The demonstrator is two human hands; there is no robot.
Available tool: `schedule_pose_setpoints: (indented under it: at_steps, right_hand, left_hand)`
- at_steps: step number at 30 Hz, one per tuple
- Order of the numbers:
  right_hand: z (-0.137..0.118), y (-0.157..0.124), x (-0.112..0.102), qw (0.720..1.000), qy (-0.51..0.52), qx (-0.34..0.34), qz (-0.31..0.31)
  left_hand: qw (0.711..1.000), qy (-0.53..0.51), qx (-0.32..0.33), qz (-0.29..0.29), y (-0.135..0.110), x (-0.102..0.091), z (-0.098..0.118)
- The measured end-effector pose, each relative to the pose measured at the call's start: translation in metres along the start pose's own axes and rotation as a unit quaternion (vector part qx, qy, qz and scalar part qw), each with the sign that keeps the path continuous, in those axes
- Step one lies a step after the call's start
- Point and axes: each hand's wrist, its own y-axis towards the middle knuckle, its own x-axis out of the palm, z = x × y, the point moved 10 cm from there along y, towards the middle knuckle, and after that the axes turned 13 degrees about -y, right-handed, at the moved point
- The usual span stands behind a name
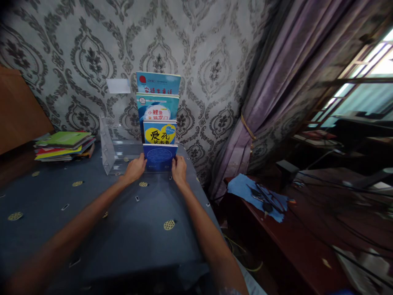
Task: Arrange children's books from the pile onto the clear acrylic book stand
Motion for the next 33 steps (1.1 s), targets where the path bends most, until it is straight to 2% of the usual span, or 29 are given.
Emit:
schedule_pose_setpoints:
  at_steps: [17,21,24,29,33]
  right_hand:
    - [0.002,-0.011,-0.001,1.000,-0.002,0.006,-0.001]
    - [0.005,-0.019,0.001,0.999,0.034,0.016,-0.001]
    - [0.014,-0.031,0.004,0.997,0.062,0.051,0.000]
    - [0.016,-0.049,0.018,0.995,0.051,0.074,-0.032]
    - [-0.001,-0.059,0.040,0.991,0.017,0.037,-0.127]
  left_hand:
    - [1.000,0.003,0.018,-0.003,-0.010,0.000,-0.002]
    - [0.999,-0.009,0.050,0.005,-0.010,0.003,-0.003]
    - [0.995,-0.028,0.093,0.020,-0.014,0.006,-0.006]
    - [0.986,-0.014,0.162,0.039,-0.032,0.011,-0.026]
    - [0.979,0.026,0.198,0.043,-0.051,0.011,-0.055]
